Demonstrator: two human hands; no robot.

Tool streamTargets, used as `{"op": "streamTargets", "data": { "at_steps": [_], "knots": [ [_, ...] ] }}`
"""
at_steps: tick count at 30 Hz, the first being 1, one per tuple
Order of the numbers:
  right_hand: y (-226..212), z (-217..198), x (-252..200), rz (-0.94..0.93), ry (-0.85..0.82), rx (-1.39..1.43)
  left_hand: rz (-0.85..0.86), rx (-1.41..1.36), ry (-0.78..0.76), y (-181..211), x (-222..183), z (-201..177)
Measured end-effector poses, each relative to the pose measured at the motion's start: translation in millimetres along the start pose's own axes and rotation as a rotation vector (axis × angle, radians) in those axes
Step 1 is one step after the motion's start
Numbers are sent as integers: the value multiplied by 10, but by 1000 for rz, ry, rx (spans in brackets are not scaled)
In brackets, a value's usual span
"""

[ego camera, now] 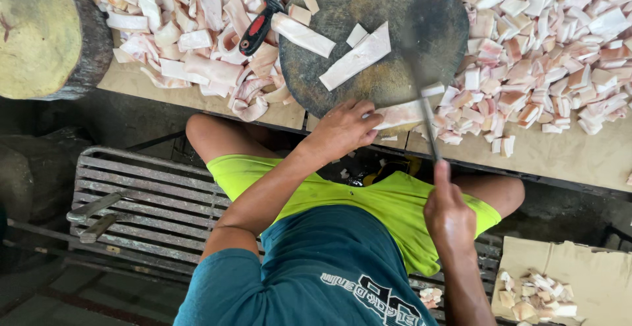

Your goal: The person cuts strips of animal skin and fat into smaller rectangular pieces using a large cleaver on a wooden chopping block.

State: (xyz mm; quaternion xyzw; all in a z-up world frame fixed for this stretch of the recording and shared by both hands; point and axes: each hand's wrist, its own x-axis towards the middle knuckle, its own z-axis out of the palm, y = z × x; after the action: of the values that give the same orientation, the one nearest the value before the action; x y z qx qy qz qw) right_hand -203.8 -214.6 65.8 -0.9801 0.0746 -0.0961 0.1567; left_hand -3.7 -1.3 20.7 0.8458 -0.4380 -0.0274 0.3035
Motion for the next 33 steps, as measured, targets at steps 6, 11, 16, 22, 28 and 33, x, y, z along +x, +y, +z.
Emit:
{"op": "streamTargets", "data": {
  "at_steps": [6, 11, 16, 22, 28, 33],
  "knots": [
    [186, -136, -122, 117, 60, 102, 3, -6, 24, 0, 18, -10],
    [86, -95, -184, 50, 212, 168, 35, -9, 34, -29, 35, 47],
    [1, 33, -46, -28, 2, 74, 19, -6, 36, 7, 53, 90],
    [194, -236, -250, -22, 271, 164, 16, -14, 23, -4, 145, 170],
    [109, 118, -115, -33, -17, -7, 12, 3, 13, 3, 195, 251],
    [225, -187, -126, 29, 113, 176, 53, 28, 34, -53, 250, 300]
  ]
}}
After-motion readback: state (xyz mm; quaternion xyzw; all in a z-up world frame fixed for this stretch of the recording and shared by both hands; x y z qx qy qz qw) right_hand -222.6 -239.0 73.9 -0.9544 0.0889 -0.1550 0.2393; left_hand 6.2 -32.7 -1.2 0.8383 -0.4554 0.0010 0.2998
